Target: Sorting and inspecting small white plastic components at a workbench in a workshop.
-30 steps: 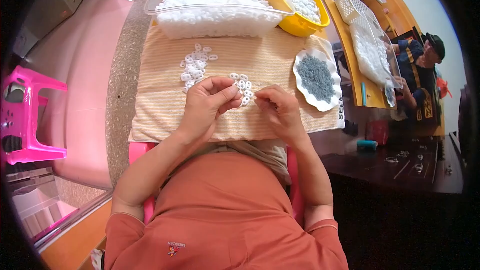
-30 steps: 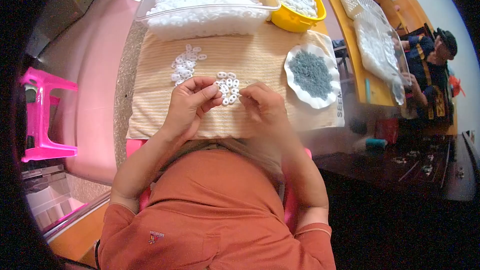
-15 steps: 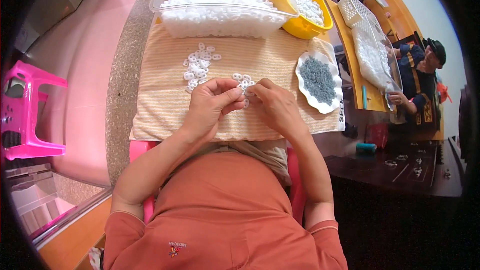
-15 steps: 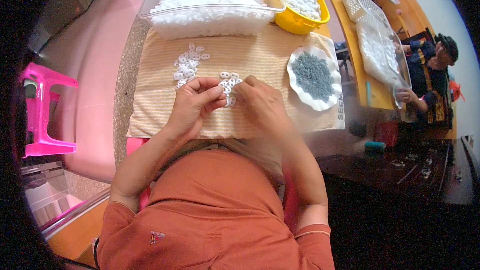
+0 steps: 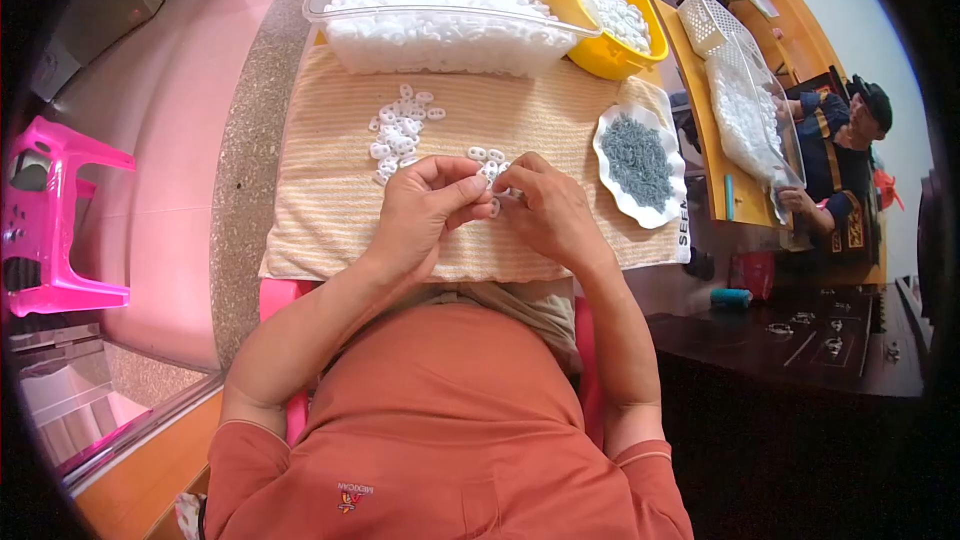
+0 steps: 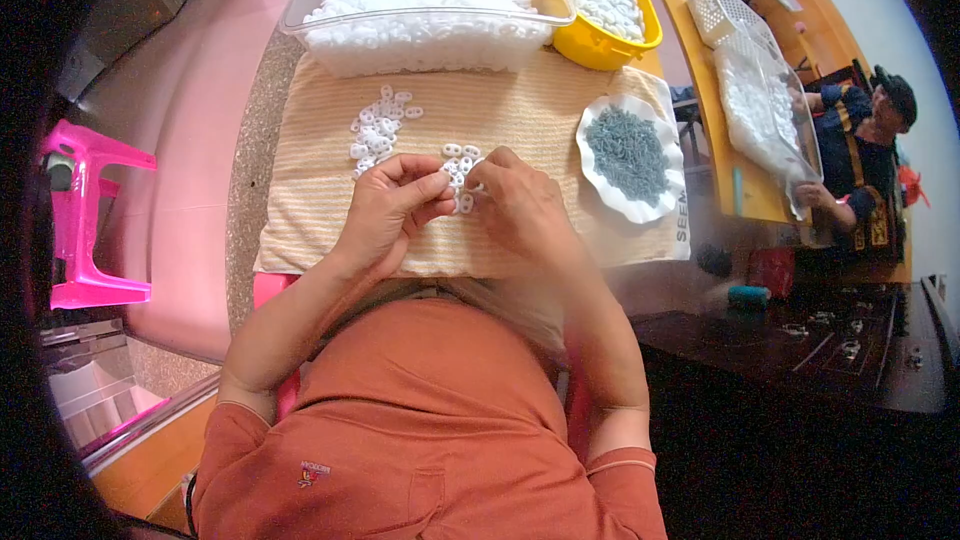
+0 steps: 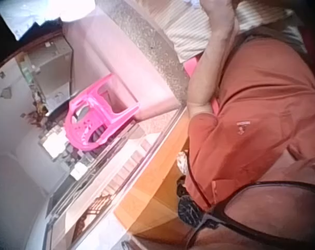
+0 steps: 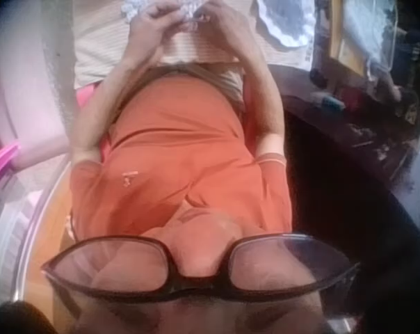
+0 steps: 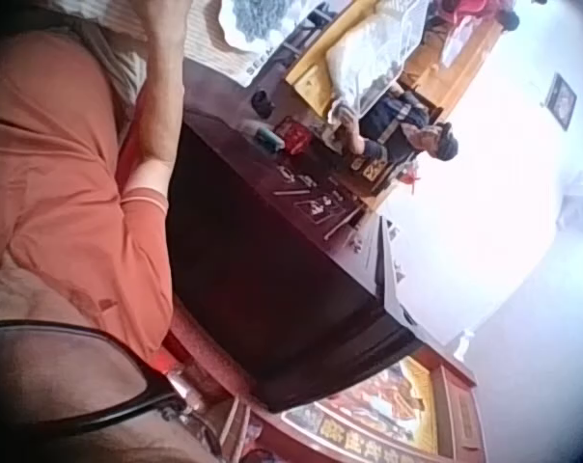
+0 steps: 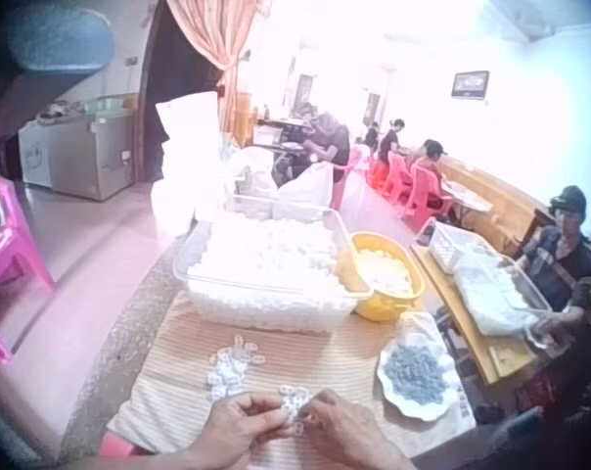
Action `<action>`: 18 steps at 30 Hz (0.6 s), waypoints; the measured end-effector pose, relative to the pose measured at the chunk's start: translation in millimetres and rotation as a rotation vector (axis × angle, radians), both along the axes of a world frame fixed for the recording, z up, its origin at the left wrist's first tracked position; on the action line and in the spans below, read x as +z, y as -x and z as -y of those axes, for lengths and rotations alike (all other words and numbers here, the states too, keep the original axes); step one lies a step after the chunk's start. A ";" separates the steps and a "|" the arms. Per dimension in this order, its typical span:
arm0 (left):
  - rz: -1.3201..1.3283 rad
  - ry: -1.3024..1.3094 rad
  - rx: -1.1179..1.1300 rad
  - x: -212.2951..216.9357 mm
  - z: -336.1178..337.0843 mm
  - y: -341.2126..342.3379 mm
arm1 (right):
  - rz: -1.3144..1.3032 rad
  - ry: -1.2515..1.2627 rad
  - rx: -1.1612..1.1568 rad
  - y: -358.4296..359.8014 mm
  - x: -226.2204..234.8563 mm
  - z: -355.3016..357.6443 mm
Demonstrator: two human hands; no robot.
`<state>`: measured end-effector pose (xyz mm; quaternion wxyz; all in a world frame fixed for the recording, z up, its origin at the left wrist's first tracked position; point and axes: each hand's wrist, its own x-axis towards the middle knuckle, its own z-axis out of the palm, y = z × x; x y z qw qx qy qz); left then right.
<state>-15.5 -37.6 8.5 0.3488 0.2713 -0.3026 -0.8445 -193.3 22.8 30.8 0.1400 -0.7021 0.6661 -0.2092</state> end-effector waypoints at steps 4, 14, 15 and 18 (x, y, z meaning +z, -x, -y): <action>0.000 0.001 0.001 0.8 -0.4 0.3 | 0.020 -0.041 0.022 1.7 0.9 -1.0; -0.003 -0.005 0.001 -0.8 -1.1 0.6 | 0.006 -0.029 0.018 1.1 1.6 -1.6; -0.005 -0.007 0.003 -1.0 -1.1 0.7 | 0.006 -0.029 0.019 0.6 1.9 -1.5; -0.013 -0.009 0.002 -2.8 -0.6 1.0 | -0.005 -0.043 0.004 -0.6 2.2 -2.2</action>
